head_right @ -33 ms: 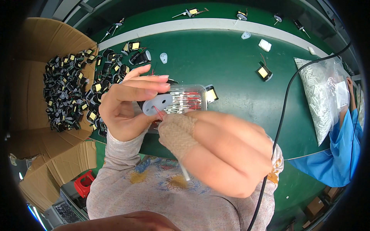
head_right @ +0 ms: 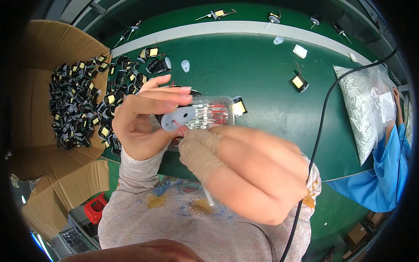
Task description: The person is assembling electrical components by using a small probe to insert red and black wires into a plastic connector and then fitting a black housing over the assembly.
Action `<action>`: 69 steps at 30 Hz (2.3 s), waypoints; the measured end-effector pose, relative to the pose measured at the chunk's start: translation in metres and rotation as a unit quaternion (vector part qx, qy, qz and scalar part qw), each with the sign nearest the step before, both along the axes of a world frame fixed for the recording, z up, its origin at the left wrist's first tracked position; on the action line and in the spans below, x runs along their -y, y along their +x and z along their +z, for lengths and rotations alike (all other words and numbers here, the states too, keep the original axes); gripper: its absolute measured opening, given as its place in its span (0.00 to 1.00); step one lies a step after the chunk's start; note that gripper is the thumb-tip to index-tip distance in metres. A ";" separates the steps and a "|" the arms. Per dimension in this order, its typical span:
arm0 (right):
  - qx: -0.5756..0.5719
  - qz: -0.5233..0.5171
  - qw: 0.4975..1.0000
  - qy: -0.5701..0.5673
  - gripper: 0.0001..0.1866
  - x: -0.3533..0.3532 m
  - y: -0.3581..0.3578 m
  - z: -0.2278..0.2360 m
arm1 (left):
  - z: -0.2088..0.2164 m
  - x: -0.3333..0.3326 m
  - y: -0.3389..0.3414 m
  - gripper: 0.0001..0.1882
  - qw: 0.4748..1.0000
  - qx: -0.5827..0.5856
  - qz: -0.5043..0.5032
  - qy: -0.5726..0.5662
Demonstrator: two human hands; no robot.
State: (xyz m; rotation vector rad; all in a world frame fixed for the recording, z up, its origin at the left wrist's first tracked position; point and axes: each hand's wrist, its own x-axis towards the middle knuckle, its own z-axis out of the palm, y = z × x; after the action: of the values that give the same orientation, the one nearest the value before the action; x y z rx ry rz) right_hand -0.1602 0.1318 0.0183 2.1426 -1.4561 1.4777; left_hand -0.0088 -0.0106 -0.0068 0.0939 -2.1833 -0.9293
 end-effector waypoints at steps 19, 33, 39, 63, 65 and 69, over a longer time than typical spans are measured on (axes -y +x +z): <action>0.107 0.010 0.994 -0.004 0.14 0.011 -0.004 -0.002 | 0.000 -0.004 0.002 0.18 1.000 -0.005 0.016 0.013; 0.051 0.028 0.998 0.000 0.20 0.006 -0.006 0.003 | 0.002 -0.005 0.003 0.18 1.000 -0.005 -0.002 0.028; 0.073 0.063 0.995 -0.011 0.19 0.007 -0.008 -0.005 | 0.000 -0.005 0.003 0.18 1.000 -0.009 0.006 0.020; 0.073 0.022 0.997 -0.022 0.16 0.006 -0.001 -0.001 | 0.000 -0.009 0.002 0.18 0.994 -0.056 0.004 0.097; 0.083 0.026 0.996 -0.008 0.15 0.006 -0.003 0.001 | 0.000 -0.008 0.001 0.18 0.994 -0.054 -0.009 0.097; 0.116 0.011 0.993 -0.008 0.13 0.006 -0.001 0.000 | 0.000 -0.008 0.001 0.18 0.993 -0.062 -0.009 0.097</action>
State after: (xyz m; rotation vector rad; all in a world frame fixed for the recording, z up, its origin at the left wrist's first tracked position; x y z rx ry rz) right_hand -0.1614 0.1260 0.0184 2.0408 -1.4889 1.7915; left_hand -0.0080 -0.0022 -0.0068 0.1078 -1.9799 -1.1254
